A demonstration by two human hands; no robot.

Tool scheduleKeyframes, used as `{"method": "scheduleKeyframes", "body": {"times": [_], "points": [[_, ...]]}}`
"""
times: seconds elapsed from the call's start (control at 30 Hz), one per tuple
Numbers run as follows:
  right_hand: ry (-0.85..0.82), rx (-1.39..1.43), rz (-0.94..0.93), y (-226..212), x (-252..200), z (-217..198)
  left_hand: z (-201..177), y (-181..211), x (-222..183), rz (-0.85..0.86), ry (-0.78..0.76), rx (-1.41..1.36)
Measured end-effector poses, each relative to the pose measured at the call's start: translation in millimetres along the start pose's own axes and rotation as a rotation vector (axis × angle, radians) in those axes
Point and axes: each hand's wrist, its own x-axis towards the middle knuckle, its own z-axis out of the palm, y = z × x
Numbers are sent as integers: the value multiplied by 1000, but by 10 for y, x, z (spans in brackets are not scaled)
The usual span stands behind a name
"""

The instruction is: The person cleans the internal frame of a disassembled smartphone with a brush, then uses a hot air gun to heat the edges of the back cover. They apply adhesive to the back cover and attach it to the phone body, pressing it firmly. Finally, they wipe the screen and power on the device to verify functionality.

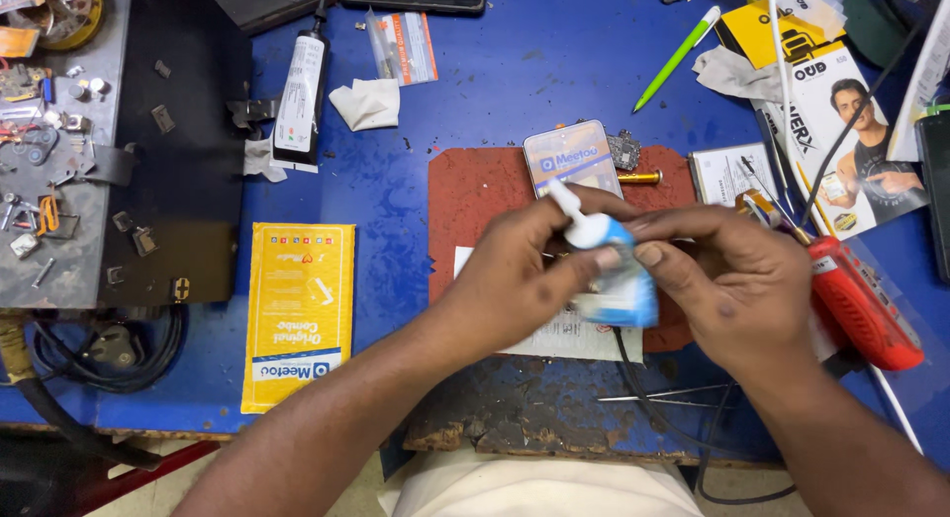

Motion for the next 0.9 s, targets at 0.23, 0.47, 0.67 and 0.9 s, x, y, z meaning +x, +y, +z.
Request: {"method": "scheduleKeyframes", "body": {"times": [0.23,0.47,0.67,0.9], "points": [[-77,-545,-332,-220,243,-77,-677,344,132,-107,347,704],[-148,-720,-289,-217,274,-39,-1155,469,90,-124,587,1163],[-116,-808,-15,-113,220,154,-1024,373,82,243,767,1515],[-121,-784,38,-113,244,255,-420,71,157,159,332,908]]}}
